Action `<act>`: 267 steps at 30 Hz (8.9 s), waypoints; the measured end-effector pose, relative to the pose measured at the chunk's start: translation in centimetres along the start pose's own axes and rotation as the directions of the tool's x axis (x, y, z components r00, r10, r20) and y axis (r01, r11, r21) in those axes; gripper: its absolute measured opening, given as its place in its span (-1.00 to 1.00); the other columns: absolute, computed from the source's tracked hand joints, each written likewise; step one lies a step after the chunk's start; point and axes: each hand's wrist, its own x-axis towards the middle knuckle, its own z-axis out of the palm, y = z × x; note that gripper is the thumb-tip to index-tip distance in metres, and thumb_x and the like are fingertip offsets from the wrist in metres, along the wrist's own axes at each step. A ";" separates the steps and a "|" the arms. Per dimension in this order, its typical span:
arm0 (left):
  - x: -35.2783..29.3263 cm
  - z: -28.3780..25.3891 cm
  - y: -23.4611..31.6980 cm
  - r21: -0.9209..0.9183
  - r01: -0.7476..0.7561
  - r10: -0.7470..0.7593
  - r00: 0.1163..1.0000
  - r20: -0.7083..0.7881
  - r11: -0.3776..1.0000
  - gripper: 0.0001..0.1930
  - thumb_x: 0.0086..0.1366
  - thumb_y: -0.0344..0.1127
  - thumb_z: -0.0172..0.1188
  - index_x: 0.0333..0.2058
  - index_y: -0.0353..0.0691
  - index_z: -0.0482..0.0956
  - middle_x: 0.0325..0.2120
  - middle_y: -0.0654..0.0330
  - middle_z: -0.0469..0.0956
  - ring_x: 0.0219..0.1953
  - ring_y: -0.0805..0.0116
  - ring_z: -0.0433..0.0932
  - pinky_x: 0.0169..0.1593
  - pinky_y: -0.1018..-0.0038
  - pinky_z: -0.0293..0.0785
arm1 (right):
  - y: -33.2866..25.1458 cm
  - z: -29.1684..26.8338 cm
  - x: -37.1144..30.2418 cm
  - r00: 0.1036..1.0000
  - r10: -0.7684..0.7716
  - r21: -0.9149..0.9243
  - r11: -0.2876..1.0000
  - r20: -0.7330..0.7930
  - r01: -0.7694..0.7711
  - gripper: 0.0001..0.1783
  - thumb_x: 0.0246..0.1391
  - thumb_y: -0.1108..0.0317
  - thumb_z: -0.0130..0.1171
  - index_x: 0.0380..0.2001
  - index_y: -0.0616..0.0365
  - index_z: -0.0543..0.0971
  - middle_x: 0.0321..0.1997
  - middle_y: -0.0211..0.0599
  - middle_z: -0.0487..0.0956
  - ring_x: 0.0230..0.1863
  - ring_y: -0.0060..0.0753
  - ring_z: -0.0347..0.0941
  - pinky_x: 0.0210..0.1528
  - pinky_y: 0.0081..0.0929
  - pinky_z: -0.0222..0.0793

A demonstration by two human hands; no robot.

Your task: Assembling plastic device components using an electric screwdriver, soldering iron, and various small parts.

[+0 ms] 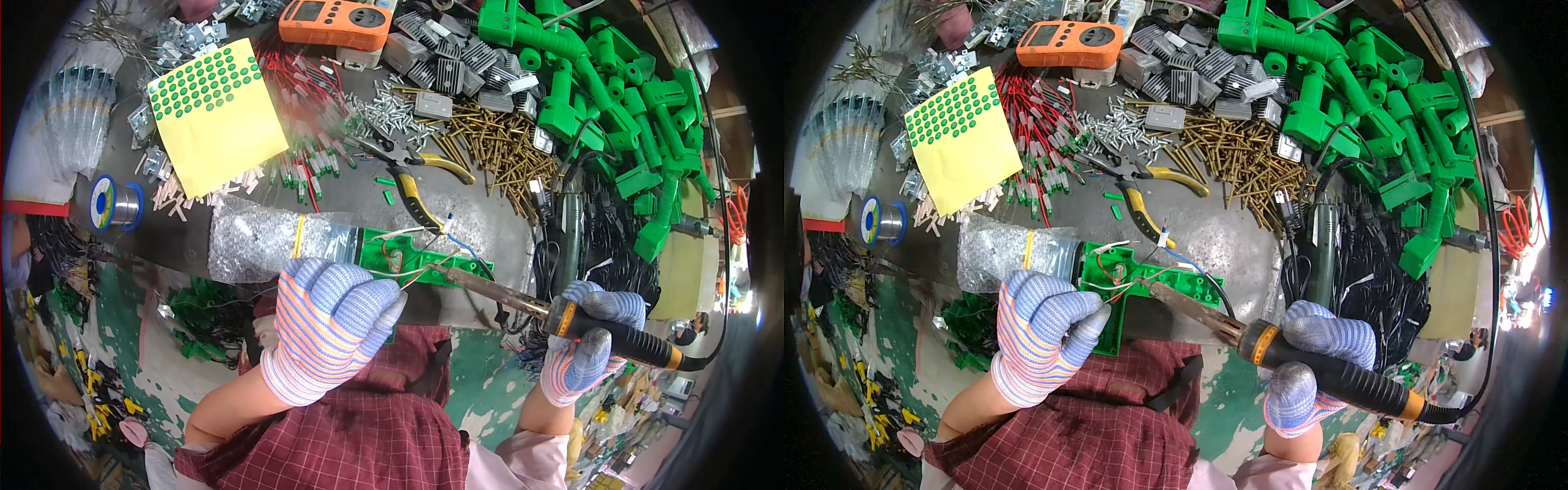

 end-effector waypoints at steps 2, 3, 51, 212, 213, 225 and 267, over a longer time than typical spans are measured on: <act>-0.3 0.2 -0.3 0.044 -0.011 0.011 1.000 0.003 0.999 -0.73 -0.02 -0.30 0.42 -0.29 -0.03 0.59 -0.39 0.28 0.50 -0.38 0.23 0.48 -0.28 0.25 0.35 | -0.1 -0.1 -0.1 1.000 -0.001 -0.015 1.000 0.007 0.001 -0.38 -0.14 0.13 0.56 -0.19 0.31 0.44 -0.29 -0.17 0.59 -0.33 -0.32 0.49 -0.22 -0.37 0.45; -0.3 0.2 -0.3 0.042 -0.011 0.010 1.000 0.003 0.999 -0.73 -0.02 -0.30 0.42 -0.29 -0.03 0.59 -0.39 0.28 0.50 -0.38 0.23 0.48 -0.28 0.25 0.35 | -0.2 -0.1 -0.2 1.000 0.000 -0.023 1.000 0.004 0.000 -0.38 -0.14 0.14 0.56 -0.19 0.31 0.45 -0.28 -0.16 0.59 -0.31 -0.30 0.50 -0.21 -0.36 0.46; -11.6 -0.3 -6.7 0.297 0.194 -0.354 0.508 0.785 0.935 -0.56 0.32 0.13 0.04 -0.31 -0.15 0.65 -0.34 -0.08 0.61 -0.24 -0.02 0.56 -0.04 0.11 0.45 | 4.2 7.6 11.4 0.972 -0.054 -0.270 0.956 0.228 0.117 -0.56 0.14 0.33 0.25 0.05 0.28 0.48 -0.06 -0.19 0.58 -0.04 -0.35 0.52 0.07 -0.40 0.44; 4.4 -7.0 -7.1 0.123 -0.007 0.013 0.999 -0.046 0.992 -0.82 0.20 -0.22 0.24 -0.24 -0.11 0.57 -0.25 0.12 0.57 -0.20 0.10 0.56 -0.11 0.22 0.49 | 6.3 1.6 -5.6 0.990 -0.118 -0.721 0.680 0.076 0.136 -0.41 0.06 0.64 0.03 0.23 0.27 0.37 0.24 -0.05 0.39 0.31 -0.07 0.26 0.36 -0.21 0.12; 4.6 -9.4 -9.0 0.135 0.144 -0.111 0.968 -0.225 0.980 -0.86 0.20 -0.31 0.21 -0.26 -0.14 0.56 -0.29 0.09 0.58 -0.24 0.09 0.56 -0.12 0.23 0.49 | 6.0 1.5 -5.7 0.996 -0.059 -0.733 0.674 0.066 0.089 -0.45 0.10 0.64 0.01 0.21 0.26 0.38 0.25 -0.09 0.38 0.31 -0.13 0.26 0.37 -0.24 0.12; 4.9 -18.5 -20.6 0.343 0.511 -0.507 0.855 -0.110 0.788 -0.58 0.13 -0.22 0.38 -0.05 -0.19 0.52 -0.26 0.11 0.58 -0.25 0.16 0.57 -0.12 0.31 0.50 | 4.0 5.7 -5.1 0.966 -0.086 -0.541 0.814 0.245 0.209 -0.64 0.13 0.60 0.04 0.02 0.19 0.48 0.02 -0.09 0.48 0.04 -0.12 0.40 0.15 -0.23 0.31; 7.5 -14.0 -9.0 -0.330 0.100 -0.214 0.919 -0.331 0.939 -0.56 0.42 -0.05 0.04 0.04 -0.30 0.49 -0.15 0.07 0.57 -0.12 0.18 0.56 0.00 0.27 0.47 | -3.2 13.9 0.7 0.775 0.450 0.154 0.814 0.443 -0.560 -0.64 0.35 0.29 0.01 0.13 0.20 0.45 -0.68 -0.47 0.39 -0.70 -0.69 0.32 -0.54 -0.67 0.33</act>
